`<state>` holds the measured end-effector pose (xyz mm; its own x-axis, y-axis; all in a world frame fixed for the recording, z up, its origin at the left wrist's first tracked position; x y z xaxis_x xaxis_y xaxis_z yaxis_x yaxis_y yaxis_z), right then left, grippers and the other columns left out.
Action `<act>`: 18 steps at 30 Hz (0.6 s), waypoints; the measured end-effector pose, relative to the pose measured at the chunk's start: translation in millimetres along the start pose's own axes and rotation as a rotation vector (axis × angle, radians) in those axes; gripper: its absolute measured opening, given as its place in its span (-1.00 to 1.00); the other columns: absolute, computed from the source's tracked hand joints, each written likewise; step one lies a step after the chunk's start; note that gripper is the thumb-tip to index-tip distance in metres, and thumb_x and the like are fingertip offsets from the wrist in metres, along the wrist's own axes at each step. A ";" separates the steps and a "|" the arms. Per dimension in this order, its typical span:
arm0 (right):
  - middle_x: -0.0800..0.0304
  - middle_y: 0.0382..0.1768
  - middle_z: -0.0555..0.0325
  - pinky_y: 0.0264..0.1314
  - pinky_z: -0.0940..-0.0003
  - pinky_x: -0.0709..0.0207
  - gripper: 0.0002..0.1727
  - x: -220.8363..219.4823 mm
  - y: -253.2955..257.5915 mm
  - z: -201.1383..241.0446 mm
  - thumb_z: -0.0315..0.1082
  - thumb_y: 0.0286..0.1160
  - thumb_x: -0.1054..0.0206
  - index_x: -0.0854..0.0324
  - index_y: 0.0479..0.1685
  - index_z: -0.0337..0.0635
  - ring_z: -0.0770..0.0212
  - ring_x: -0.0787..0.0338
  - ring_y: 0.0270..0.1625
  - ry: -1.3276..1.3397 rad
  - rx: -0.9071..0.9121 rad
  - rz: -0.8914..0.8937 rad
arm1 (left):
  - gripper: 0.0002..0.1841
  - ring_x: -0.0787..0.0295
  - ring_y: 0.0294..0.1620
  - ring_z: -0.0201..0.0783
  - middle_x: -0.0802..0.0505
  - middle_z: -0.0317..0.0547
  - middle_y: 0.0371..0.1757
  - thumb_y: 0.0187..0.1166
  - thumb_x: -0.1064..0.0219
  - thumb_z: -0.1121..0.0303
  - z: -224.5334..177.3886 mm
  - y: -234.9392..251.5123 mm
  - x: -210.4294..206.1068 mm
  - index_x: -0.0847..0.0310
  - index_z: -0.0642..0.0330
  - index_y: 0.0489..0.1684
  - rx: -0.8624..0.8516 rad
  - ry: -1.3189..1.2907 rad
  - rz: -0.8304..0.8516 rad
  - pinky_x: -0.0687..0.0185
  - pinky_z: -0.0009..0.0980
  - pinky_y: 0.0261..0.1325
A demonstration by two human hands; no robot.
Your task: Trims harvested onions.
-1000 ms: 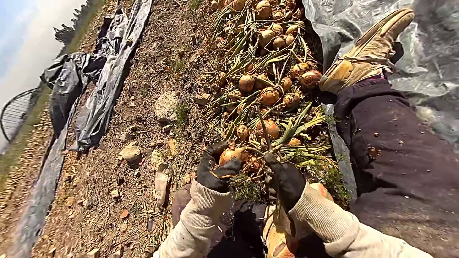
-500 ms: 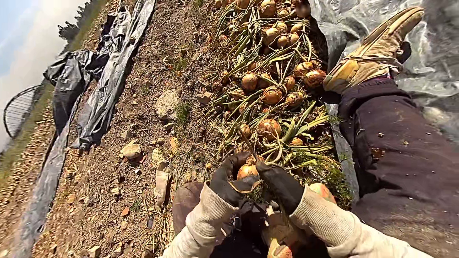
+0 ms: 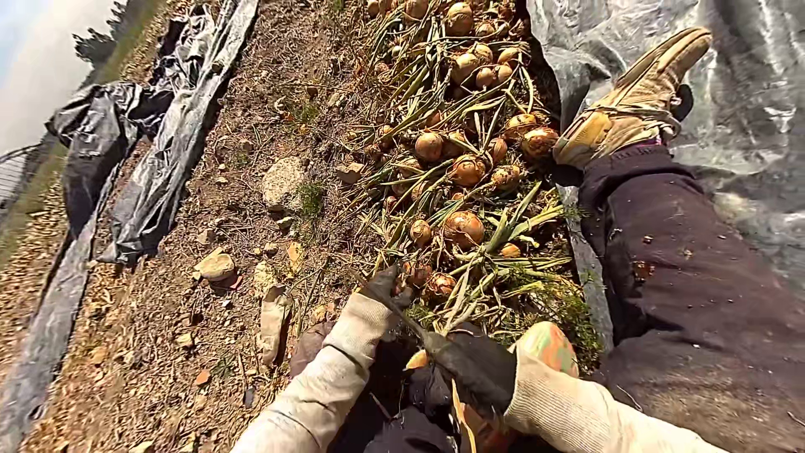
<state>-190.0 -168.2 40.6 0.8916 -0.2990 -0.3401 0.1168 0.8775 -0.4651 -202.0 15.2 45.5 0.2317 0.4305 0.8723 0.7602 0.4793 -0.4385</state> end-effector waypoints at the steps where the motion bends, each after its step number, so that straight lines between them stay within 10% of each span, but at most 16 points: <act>1: -0.48 -0.56 0.31 -0.47 0.41 -0.47 -0.45 -11.3 -8.9 2.6 0.14 0.79 0.05 -0.59 -0.25 -0.14 0.40 -0.49 -0.60 -0.040 0.022 0.074 | -0.43 -0.75 0.26 0.22 -0.81 0.26 0.24 0.64 -0.38 0.03 29.6 12.9 6.9 -0.55 0.18 0.53 0.201 0.003 0.021 -0.53 0.30 0.37; 5: -0.71 -0.24 -0.13 -0.01 -0.04 -0.60 -0.22 -18.6 16.5 -45.4 0.32 0.74 0.04 -0.67 -0.02 -0.33 -0.01 -0.73 -0.19 -0.452 -0.140 0.233 | -0.45 -0.79 -0.05 0.01 -0.82 0.15 0.01 0.62 -0.41 0.00 67.0 36.8 66.7 -0.56 0.25 0.37 0.464 -0.344 -0.251 -0.69 0.07 0.08; 8: -0.78 0.05 -0.38 0.30 -0.42 -0.48 -0.08 -24.6 44.7 -92.8 0.44 0.59 -0.03 -0.71 0.04 -0.43 -0.32 -0.76 0.21 -0.693 -0.234 0.280 | -0.65 -0.76 -0.37 -0.32 -0.80 -0.11 -0.21 0.79 -0.19 0.22 -26.8 30.8 100.0 -0.50 0.17 0.41 0.076 -0.825 -0.187 -0.75 -0.37 -0.32; 11: -0.67 0.30 -0.42 0.56 -0.31 -0.32 -0.18 -29.1 35.4 -73.3 0.27 0.66 -0.18 -0.61 0.31 -0.48 -0.29 -0.63 0.45 -0.632 -0.270 0.293 | -0.57 -0.84 0.00 -0.35 -0.85 -0.16 0.22 0.77 -0.02 0.27 -129.8 11.7 115.6 -0.41 0.13 0.57 -0.355 -0.978 -0.012 -0.78 -0.41 0.02; 14: -0.74 0.09 -0.48 0.34 -0.46 -0.43 -0.06 -23.4 45.3 -77.8 0.41 0.64 -0.02 -0.68 0.05 -0.50 -0.39 -0.72 0.26 -0.707 -0.216 0.305 | -0.60 -0.80 -0.08 -0.32 -0.84 -0.09 0.06 0.62 -0.34 0.30 -156.4 49.8 83.3 -0.58 0.21 0.39 -0.334 -0.801 -0.073 -0.76 -0.34 -0.02; 18: -0.73 0.18 -0.43 0.38 -0.46 -0.43 -0.09 -13.5 57.1 -89.4 0.41 0.62 -0.03 -0.69 0.12 -0.44 -0.36 -0.70 0.35 -0.725 -0.319 0.275 | -0.16 -0.78 0.26 0.11 -0.81 0.13 0.28 0.31 -0.53 -0.26 -139.3 133.1 -27.1 -0.47 -0.02 0.58 0.021 0.042 0.109 -0.64 0.27 0.27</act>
<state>-234.5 -147.6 -54.4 0.9434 0.3208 0.0835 -0.1783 0.7033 -0.6881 -22.5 -39.2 -6.4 0.3378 0.4485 0.8275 0.7163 0.4479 -0.5351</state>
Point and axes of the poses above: each hand's wrist, its own y-axis towards the middle knuckle, its own x-axis out of the back of the hand, z = x × y, the point moved 8 cm from there along y, towards the middle knuckle
